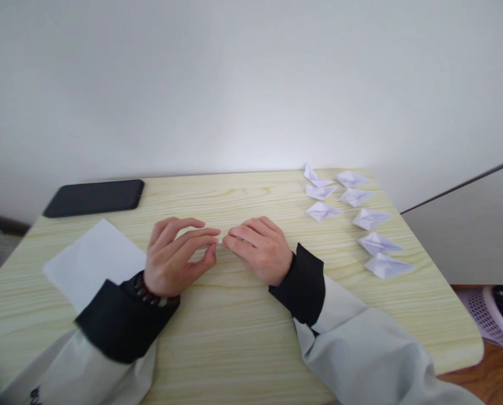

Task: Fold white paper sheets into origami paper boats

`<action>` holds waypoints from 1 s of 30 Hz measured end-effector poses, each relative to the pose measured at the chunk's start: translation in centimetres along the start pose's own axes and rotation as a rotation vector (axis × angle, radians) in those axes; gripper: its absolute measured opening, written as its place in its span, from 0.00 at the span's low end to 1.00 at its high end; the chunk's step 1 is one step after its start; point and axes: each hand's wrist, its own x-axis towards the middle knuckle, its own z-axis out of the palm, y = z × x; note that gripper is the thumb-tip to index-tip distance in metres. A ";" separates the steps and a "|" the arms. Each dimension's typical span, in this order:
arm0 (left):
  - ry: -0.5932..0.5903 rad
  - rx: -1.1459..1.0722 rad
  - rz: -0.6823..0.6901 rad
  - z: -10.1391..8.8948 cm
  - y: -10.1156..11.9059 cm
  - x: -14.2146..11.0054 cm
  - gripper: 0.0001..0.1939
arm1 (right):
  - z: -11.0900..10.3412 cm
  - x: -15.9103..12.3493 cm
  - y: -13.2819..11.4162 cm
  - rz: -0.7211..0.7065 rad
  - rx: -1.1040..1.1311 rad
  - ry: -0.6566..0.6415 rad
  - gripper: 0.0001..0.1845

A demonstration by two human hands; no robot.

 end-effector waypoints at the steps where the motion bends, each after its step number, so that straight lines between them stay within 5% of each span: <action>1: 0.002 0.010 -0.012 0.0 -0.1 0.0 0.08 | -0.1 0.0 0.2 0.003 -0.004 0.004 0.06; 12: -0.019 0.089 -0.077 -0.4 -2.1 -0.8 0.09 | -0.9 -1.1 2.4 0.069 -0.031 0.027 0.05; 18: -0.042 0.006 -0.096 -0.5 -1.4 -0.8 0.15 | -0.7 -0.8 1.8 0.062 -0.045 0.015 0.04; 30: -0.017 -0.004 -0.028 -0.1 -0.5 -0.2 0.07 | -0.3 -0.3 0.3 0.054 -0.039 0.005 0.03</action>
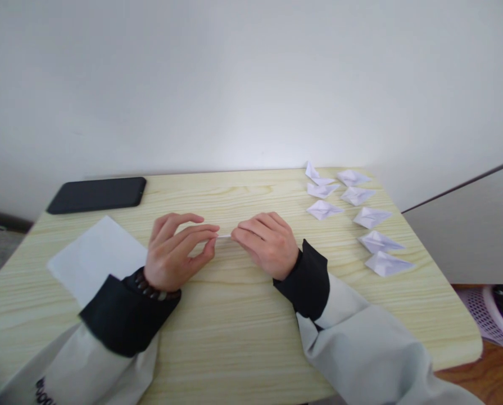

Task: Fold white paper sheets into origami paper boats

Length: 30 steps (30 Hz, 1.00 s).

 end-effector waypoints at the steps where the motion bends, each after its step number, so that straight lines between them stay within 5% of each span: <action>1: 0.001 0.007 -0.006 0.0 -0.1 0.0 0.07 | -0.1 0.0 0.2 -0.002 0.002 0.003 0.03; 11: 0.012 0.051 -0.083 -0.1 -2.0 -0.6 0.08 | -1.1 -0.7 2.3 0.057 -0.020 0.064 0.04; 30: -0.001 0.033 -0.080 -0.1 -1.9 -0.7 0.08 | -0.9 -0.7 2.2 0.108 -0.057 0.057 0.04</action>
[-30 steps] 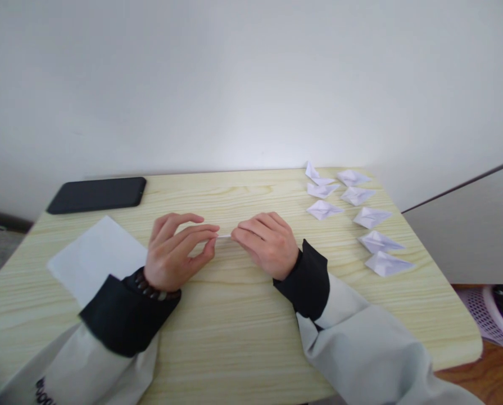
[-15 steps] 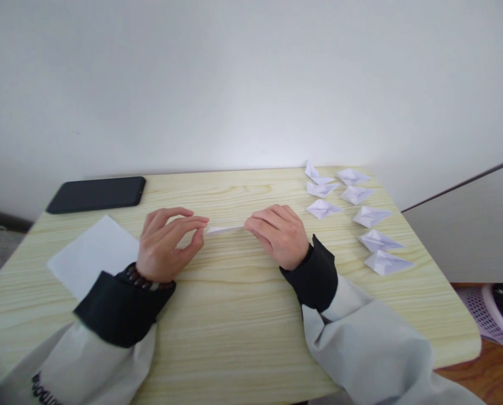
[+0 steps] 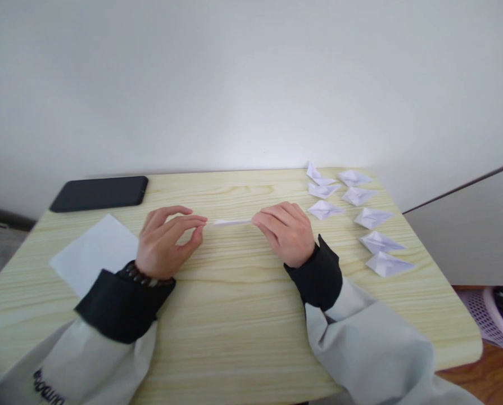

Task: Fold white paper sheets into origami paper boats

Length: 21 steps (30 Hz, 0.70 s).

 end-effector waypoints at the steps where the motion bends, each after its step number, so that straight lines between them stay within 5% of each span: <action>1: -0.002 -0.003 -0.011 -0.1 0.0 0.0 0.08 | 0.0 0.0 0.0 0.003 -0.004 -0.002 0.04; 15: -0.022 0.006 0.048 0.4 0.3 0.1 0.08 | 0.3 -0.1 -0.4 -0.064 0.027 -0.042 0.04; 21: 0.020 0.033 -0.028 0.3 -0.4 0.0 0.11 | -0.1 -0.1 0.1 -0.022 0.003 0.041 0.04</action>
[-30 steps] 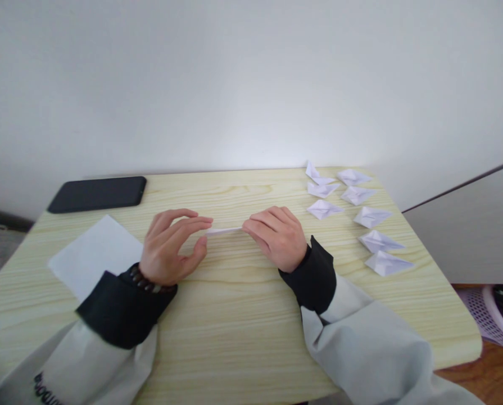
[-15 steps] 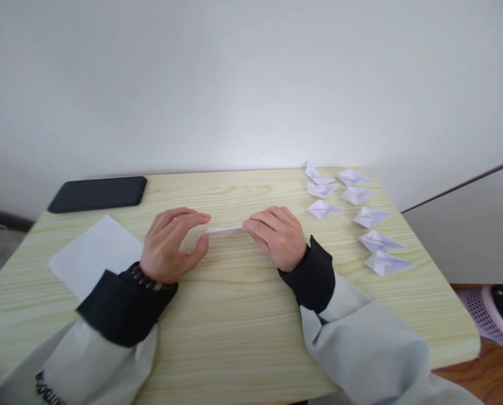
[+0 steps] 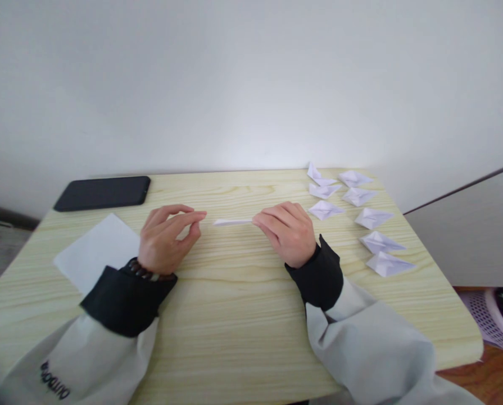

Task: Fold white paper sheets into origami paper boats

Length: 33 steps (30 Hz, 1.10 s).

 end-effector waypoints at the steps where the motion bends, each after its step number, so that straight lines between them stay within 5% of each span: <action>1: -0.010 -0.018 -0.020 -0.1 0.0 0.0 0.12 | 0.0 0.0 0.0 0.006 -0.001 0.010 0.04; 6: -0.138 -0.187 0.016 -0.5 1.0 0.1 0.14 | 0.4 0.0 -0.8 -0.033 0.024 -0.021 0.06; 12: -0.203 -0.146 0.166 0.2 1.0 0.0 0.11 | 1.1 0.1 -1.8 -0.052 0.160 -0.038 0.07; 20: -0.136 -0.081 0.144 0.1 0.5 -0.2 0.13 | 1.5 0.1 -1.5 0.215 0.230 0.015 0.09; 26: -0.077 -0.106 0.158 -0.1 0.5 -0.2 0.17 | 1.8 -0.3 -1.7 0.527 0.509 -0.119 0.15; 33: -0.232 -0.193 0.116 -0.1 1.0 0.0 0.20 | 2.2 -0.5 -2.0 0.620 0.698 -0.084 0.11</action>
